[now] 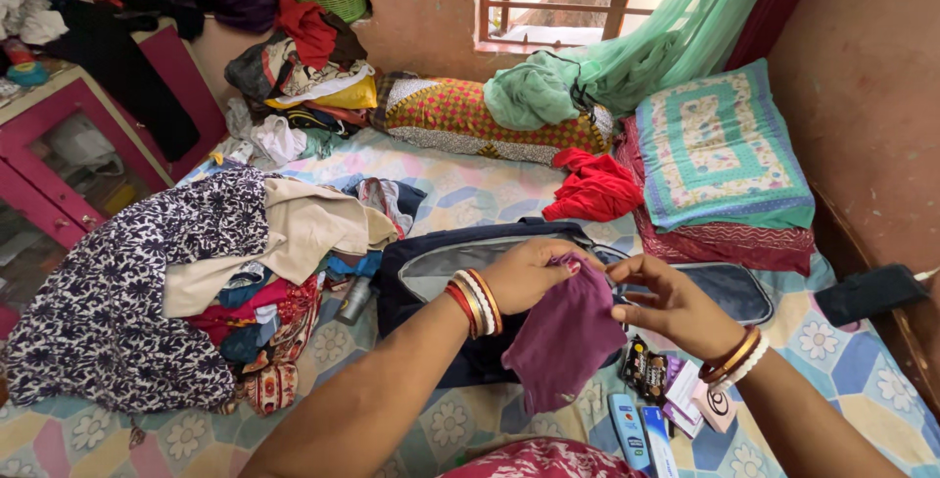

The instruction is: The person folds several garments and places them into a dark blue suitcase on a bed. Items handled include a floral-patterned top, a purple garment, and a blue garment. The suitcase remains open on the bed during the process.

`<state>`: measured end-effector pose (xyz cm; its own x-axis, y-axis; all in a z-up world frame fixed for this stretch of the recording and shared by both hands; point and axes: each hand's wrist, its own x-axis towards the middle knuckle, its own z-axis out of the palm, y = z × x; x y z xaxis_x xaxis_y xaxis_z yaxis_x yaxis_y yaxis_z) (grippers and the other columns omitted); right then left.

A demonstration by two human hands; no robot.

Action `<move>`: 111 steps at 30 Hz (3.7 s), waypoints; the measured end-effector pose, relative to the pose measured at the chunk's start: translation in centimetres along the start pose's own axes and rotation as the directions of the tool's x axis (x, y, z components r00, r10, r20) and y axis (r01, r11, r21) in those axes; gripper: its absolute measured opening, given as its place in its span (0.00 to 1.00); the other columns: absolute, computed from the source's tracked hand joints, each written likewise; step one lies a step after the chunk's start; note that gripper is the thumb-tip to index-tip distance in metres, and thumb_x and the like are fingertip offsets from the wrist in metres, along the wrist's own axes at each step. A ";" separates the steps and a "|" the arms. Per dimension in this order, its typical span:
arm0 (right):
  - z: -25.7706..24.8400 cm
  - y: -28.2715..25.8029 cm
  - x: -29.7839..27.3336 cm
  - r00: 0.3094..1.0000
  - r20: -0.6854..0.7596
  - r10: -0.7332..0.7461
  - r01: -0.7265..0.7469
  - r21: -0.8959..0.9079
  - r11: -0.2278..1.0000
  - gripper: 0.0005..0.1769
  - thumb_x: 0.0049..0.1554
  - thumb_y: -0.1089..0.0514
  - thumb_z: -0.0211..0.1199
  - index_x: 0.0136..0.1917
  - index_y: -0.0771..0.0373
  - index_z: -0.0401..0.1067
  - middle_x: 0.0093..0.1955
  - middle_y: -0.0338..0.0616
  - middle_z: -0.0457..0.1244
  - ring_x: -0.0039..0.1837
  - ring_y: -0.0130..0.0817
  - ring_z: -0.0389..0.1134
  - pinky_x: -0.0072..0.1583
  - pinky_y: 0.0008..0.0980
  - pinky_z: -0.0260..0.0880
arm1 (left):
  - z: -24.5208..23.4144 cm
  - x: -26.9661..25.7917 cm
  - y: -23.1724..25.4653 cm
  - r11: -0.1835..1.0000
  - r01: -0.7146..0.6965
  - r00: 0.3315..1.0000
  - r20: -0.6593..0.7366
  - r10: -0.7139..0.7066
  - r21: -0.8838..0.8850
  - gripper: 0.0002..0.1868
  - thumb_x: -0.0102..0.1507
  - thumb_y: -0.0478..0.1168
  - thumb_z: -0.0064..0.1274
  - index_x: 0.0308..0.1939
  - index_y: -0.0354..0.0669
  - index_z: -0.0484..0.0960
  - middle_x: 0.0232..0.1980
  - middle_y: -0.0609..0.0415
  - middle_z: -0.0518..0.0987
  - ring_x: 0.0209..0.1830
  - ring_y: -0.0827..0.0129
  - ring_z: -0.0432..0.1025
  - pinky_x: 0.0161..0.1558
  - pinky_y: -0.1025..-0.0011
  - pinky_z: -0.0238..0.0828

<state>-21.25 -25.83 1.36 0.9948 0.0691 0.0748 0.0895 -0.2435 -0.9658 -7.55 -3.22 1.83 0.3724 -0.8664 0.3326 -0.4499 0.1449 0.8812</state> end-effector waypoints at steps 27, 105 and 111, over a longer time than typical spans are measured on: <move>1.4 -0.2 0.8 0.957 0.200 -0.210 0.290 -0.662 0.691 0.25 0.48 0.52 0.76 0.55 0.65 0.75 0.61 0.49 0.64 0.62 0.46 0.65 0.62 0.42 0.65 | -2.0 -0.7 1.3 0.999 0.015 0.999 -0.037 -0.017 -0.052 0.12 0.69 0.29 0.44 0.51 0.36 0.82 0.50 0.53 0.84 0.52 0.74 0.74 0.59 0.73 0.69; 2.8 2.2 -0.4 0.898 -0.258 0.357 -0.034 0.768 0.640 0.10 0.61 0.53 0.59 0.53 0.59 0.70 0.50 0.39 0.69 0.51 0.33 0.70 0.56 0.42 0.69 | 4.3 -1.6 -4.1 0.823 0.084 0.855 -0.384 -0.350 -0.562 0.16 0.73 0.39 0.48 0.62 0.35 0.74 0.55 0.48 0.78 0.53 0.69 0.68 0.58 0.67 0.66; 1.2 5.8 0.0 0.856 -0.498 0.139 0.012 0.288 0.957 0.09 0.63 0.62 0.64 0.46 0.66 0.66 0.37 0.44 0.65 0.35 0.29 0.66 0.39 0.32 0.73 | 3.6 -2.5 -3.0 0.937 0.348 0.765 -0.585 -0.269 0.024 0.19 0.66 0.43 0.56 0.57 0.38 0.74 0.46 0.46 0.83 0.45 0.67 0.77 0.49 0.67 0.73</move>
<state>-20.77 -26.05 -4.53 0.8879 -0.4569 0.0535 0.0840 0.0466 -0.9954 -10.05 -3.23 -2.90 0.8808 -0.4225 0.2138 -0.3114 -0.1766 0.9337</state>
